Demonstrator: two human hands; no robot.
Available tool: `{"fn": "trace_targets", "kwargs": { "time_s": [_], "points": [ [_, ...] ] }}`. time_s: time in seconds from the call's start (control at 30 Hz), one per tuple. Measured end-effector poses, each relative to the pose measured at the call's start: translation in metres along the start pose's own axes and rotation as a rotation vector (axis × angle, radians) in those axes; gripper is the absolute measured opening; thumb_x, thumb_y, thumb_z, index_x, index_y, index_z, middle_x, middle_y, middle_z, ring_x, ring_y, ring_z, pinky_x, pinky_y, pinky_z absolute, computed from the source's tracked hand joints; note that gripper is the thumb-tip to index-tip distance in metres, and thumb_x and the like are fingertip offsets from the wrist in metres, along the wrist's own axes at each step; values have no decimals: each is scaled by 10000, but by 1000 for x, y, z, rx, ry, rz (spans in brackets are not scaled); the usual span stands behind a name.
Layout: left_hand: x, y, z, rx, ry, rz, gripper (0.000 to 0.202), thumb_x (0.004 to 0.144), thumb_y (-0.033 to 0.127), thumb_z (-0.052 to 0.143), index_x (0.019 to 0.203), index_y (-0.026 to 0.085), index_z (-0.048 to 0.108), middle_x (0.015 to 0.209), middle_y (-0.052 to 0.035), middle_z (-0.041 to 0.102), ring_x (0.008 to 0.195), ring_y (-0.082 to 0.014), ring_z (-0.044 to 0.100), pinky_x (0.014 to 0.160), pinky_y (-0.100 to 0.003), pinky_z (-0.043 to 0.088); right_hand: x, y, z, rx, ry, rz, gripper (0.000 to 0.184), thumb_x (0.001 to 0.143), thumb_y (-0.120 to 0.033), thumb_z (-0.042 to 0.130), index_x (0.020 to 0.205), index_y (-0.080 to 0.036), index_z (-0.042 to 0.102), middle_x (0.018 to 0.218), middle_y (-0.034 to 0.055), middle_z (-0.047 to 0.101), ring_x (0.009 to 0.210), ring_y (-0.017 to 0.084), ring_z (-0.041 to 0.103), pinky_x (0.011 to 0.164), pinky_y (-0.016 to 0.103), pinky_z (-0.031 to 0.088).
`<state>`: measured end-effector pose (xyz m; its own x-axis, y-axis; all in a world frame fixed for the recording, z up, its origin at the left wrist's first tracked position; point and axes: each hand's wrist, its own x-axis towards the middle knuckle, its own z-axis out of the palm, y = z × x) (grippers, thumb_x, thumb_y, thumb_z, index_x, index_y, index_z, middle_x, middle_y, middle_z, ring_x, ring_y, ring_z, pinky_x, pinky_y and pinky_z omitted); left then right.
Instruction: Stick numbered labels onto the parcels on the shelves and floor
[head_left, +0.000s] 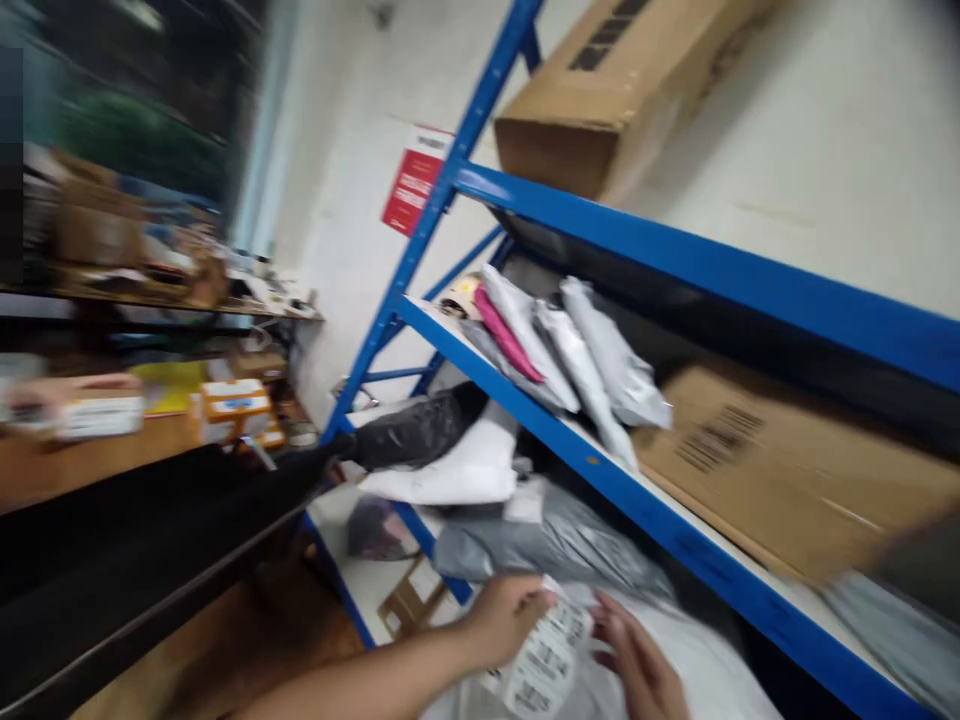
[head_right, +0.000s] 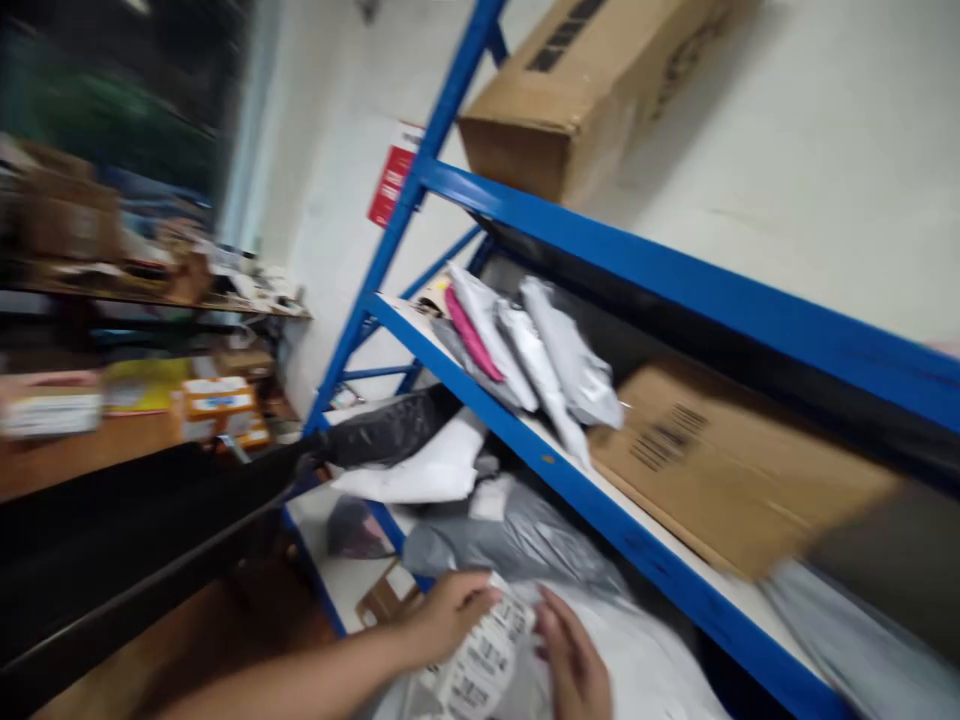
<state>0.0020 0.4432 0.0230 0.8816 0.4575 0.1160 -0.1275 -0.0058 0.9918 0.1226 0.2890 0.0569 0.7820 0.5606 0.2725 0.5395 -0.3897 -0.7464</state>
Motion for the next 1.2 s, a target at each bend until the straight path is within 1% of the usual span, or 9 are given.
{"fn": "trace_targets", "kwargs": {
  "time_s": [0.07, 0.2, 0.33, 0.47, 0.6, 0.77, 0.9, 1.07, 1.2],
  "points": [
    [1, 0, 4, -14, -28, 29, 381, 830, 496, 401, 597, 195, 389, 573, 51, 352, 594, -115, 330, 558, -252, 241, -12, -12, 12, 225, -92, 143, 423, 615, -578, 704, 830, -214, 711, 807, 79, 708, 684, 239, 635, 535, 316, 518],
    [4, -4, 14, -37, -57, 65, 433, 820, 558, 415, 594, 190, 419, 586, 41, 365, 611, -126, 343, 585, -259, 262, -17, -23, 23, 446, 36, 181, 336, 572, -478, 784, 683, -181, 672, 551, -12, 565, 512, 115, 502, 484, 227, 432],
    [10, -16, 31, -123, -68, 35, 423, 744, 593, 532, 726, 174, 577, 607, 37, 441, 603, -130, 366, 578, -241, 300, -14, -19, 19, 509, 142, 189, 321, 518, -426, 819, 628, -172, 657, 557, -9, 576, 543, 121, 514, 491, 221, 421],
    [22, -23, 42, -155, -14, 12, 483, 738, 632, 508, 589, 173, 498, 548, 47, 359, 576, -120, 333, 535, -238, 262, -5, -12, 21, 539, 137, 193, 315, 538, -427, 807, 633, -170, 652, 598, 19, 641, 579, 139, 563, 565, 248, 465],
    [36, -20, 48, -250, -15, -42, 516, 654, 670, 580, 602, 159, 529, 530, 54, 369, 539, -105, 324, 508, -229, 259, 6, -10, 22, 455, 204, 130, 301, 614, -441, 751, 724, -172, 676, 642, 37, 670, 609, 165, 606, 599, 271, 494],
    [52, -13, 57, -374, 92, -119, 581, 583, 747, 571, 524, 189, 420, 498, 55, 359, 501, -93, 315, 475, -221, 252, 22, -18, 20, 266, 328, 42, 267, 662, -445, 684, 681, -179, 672, 706, 68, 689, 676, 197, 626, 602, 283, 516],
    [61, -10, 58, -422, 21, -128, 562, 551, 712, 638, 618, 166, 522, 546, 37, 463, 525, -106, 400, 518, -225, 326, 41, -24, 23, 218, 374, 38, 303, 674, -470, 647, 716, -170, 643, 695, 75, 690, 650, 195, 628, 620, 301, 524],
    [55, -14, 50, -355, -36, -120, 557, 566, 706, 626, 549, 177, 453, 499, 62, 346, 503, -88, 300, 495, -229, 227, 72, -17, 24, 116, 398, 38, 397, 729, -543, 528, 786, -161, 620, 699, 88, 679, 617, 199, 612, 581, 310, 494],
    [29, -19, 37, -181, -195, -53, 541, 690, 649, 555, 493, 199, 329, 519, 60, 237, 535, -91, 238, 511, -254, 165, 89, -13, 13, -70, 391, 72, 335, 709, -484, 581, 749, -159, 651, 648, 86, 637, 620, 235, 587, 644, 364, 469]
  ]
}}
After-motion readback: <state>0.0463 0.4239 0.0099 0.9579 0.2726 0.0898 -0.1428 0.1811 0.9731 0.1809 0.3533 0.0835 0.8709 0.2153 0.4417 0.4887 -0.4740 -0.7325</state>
